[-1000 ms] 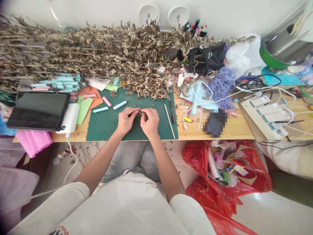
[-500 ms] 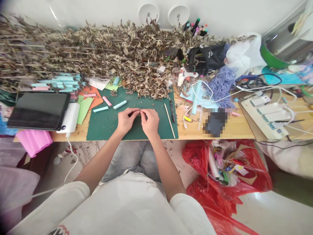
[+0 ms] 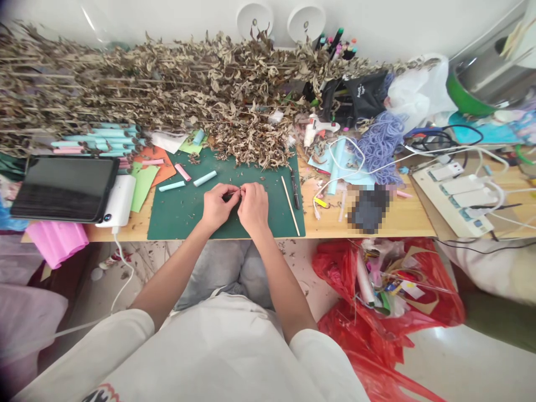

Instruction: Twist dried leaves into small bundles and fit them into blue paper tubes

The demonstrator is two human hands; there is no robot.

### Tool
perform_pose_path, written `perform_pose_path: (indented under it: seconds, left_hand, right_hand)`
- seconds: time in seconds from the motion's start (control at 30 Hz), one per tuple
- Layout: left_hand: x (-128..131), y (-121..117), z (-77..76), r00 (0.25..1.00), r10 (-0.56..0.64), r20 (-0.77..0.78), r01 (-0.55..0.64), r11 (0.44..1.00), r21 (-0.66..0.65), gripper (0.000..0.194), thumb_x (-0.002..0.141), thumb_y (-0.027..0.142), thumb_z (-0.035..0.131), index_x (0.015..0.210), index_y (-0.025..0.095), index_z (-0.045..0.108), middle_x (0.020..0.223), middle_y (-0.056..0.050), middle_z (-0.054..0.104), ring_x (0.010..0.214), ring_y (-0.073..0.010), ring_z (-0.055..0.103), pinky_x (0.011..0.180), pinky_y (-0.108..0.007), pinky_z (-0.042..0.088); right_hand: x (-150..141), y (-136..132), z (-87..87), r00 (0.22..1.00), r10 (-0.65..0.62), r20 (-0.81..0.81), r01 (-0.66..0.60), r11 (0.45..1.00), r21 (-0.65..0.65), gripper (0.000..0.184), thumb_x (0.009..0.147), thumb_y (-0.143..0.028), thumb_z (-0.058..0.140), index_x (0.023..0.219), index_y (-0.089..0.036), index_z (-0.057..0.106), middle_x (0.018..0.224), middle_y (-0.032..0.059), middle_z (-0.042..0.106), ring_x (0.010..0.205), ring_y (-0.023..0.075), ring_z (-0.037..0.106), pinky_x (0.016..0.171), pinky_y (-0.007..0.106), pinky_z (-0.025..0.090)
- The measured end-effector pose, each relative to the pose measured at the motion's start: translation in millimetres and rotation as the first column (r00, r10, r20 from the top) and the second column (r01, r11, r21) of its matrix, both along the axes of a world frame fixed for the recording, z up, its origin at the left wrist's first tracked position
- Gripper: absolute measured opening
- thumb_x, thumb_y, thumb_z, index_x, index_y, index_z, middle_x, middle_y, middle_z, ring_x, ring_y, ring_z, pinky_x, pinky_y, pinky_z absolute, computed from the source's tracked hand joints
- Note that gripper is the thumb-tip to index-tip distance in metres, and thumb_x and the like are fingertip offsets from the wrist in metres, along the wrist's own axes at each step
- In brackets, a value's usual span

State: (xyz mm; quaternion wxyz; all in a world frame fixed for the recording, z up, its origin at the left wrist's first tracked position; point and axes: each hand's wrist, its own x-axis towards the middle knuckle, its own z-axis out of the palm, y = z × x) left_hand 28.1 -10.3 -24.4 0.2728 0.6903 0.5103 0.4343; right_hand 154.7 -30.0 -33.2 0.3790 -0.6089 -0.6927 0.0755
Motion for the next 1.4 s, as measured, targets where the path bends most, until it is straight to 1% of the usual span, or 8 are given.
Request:
perform_pose_path:
  seconds: [0.1, 0.23, 0.37, 0.5, 0.73, 0.9, 1.2, 1.4]
  left_hand:
    - [-0.1, 0.5, -2.1, 1.000, -0.006, 0.026, 0.006, 1.000, -0.022, 0.009, 0.086, 0.020, 0.065, 0.085, 0.018, 0.073, 0.081, -0.004, 0.072, 0.073, -0.0150, 0.064, 0.071, -0.028, 0.050]
    - [-2.5, 2.0, -6.7, 0.993, 0.010, 0.115, 0.000, 0.996, -0.085, 0.013, 0.089, 0.026, 0.063, 0.087, 0.018, 0.074, 0.082, -0.004, 0.073, 0.072, -0.0147, 0.064, 0.070, -0.027, 0.051]
    - [-4.0, 3.6, -8.2, 0.987, 0.029, 0.160, -0.015, 0.996, -0.090, 0.016, 0.090, 0.031, 0.066, 0.092, 0.020, 0.077, 0.087, -0.005, 0.076, 0.078, -0.0167, 0.068, 0.076, -0.029, 0.054]
    - [-4.1, 4.6, -7.0, 0.988, 0.010, 0.155, -0.001, 0.998, -0.056, 0.016, 0.092, 0.028, 0.065, 0.096, 0.022, 0.079, 0.093, -0.006, 0.077, 0.087, -0.0186, 0.069, 0.084, -0.033, 0.055]
    - [-4.1, 5.4, -9.6, 0.991, -0.020, 0.134, 0.025, 0.999, -0.036, 0.018, 0.094, 0.028, 0.063, 0.098, 0.022, 0.079, 0.091, -0.006, 0.077, 0.084, -0.0182, 0.070, 0.082, -0.032, 0.056]
    - [-3.7, 4.4, -7.5, 0.996, -0.028, 0.084, 0.031, 0.999, -0.036, 0.018, 0.094, 0.027, 0.062, 0.097, 0.022, 0.079, 0.091, -0.005, 0.077, 0.084, -0.0184, 0.070, 0.082, -0.032, 0.055]
    - [0.3, 1.9, -3.2, 0.992, -0.052, -0.118, 0.059, 0.997, 0.054, 0.018, 0.096, 0.024, 0.056, 0.094, 0.020, 0.074, 0.091, -0.007, 0.075, 0.088, -0.0210, 0.064, 0.084, -0.035, 0.052]
    - [-1.3, 1.7, -1.5, 1.000, -0.019, 0.002, 0.019, 1.000, 0.012, 0.018, 0.095, 0.023, 0.057, 0.091, 0.020, 0.074, 0.087, -0.005, 0.075, 0.084, -0.0185, 0.066, 0.082, -0.032, 0.053]
  right_hand:
    - [-0.8, 0.8, -1.0, 1.000, -0.014, 0.027, 0.014, 1.000, -0.015, 0.012, 0.098, -0.018, 0.040, 0.094, -0.022, 0.051, 0.096, 0.0092, 0.060, 0.091, 0.0250, 0.051, 0.078, 0.037, 0.040]
    - [1.8, 3.0, -3.2, 0.998, -0.048, -0.051, 0.048, 0.999, -0.012, 0.016, 0.098, -0.016, 0.037, 0.094, -0.021, 0.052, 0.093, 0.0092, 0.059, 0.089, 0.0246, 0.052, 0.078, 0.037, 0.041]
    - [4.8, 2.6, -4.2, 0.997, 0.001, -0.071, 0.001, 1.000, 0.030, 0.016, 0.100, -0.021, 0.041, 0.096, -0.022, 0.056, 0.094, 0.0077, 0.065, 0.090, 0.0234, 0.056, 0.081, 0.037, 0.042]
    - [5.6, 0.7, -3.3, 0.995, 0.008, -0.096, 0.001, 0.995, 0.095, 0.012, 0.098, -0.023, 0.048, 0.102, -0.023, 0.059, 0.098, 0.0073, 0.069, 0.093, 0.0230, 0.059, 0.084, 0.037, 0.045]
    - [7.0, 1.9, -4.6, 0.989, 0.022, -0.144, -0.001, 0.990, 0.144, 0.015, 0.098, -0.030, 0.052, 0.103, -0.023, 0.065, 0.098, 0.0082, 0.071, 0.093, 0.0229, 0.062, 0.083, 0.038, 0.049]
    - [7.3, 2.1, -6.1, 0.994, 0.009, -0.112, 0.005, 0.993, 0.119, 0.019, 0.100, -0.029, 0.049, 0.096, -0.023, 0.067, 0.094, 0.0068, 0.072, 0.091, 0.0224, 0.063, 0.083, 0.038, 0.046]
    - [2.0, -1.0, -0.6, 0.999, -0.050, -0.004, 0.050, 0.997, 0.053, 0.013, 0.097, -0.018, 0.046, 0.092, -0.022, 0.058, 0.092, 0.0075, 0.066, 0.089, 0.0243, 0.055, 0.078, 0.037, 0.040]
    - [4.5, 0.9, -0.9, 0.998, -0.053, -0.020, 0.054, 0.997, 0.056, 0.016, 0.100, -0.022, 0.043, 0.093, -0.022, 0.057, 0.091, 0.0070, 0.065, 0.088, 0.0238, 0.055, 0.077, 0.036, 0.039]
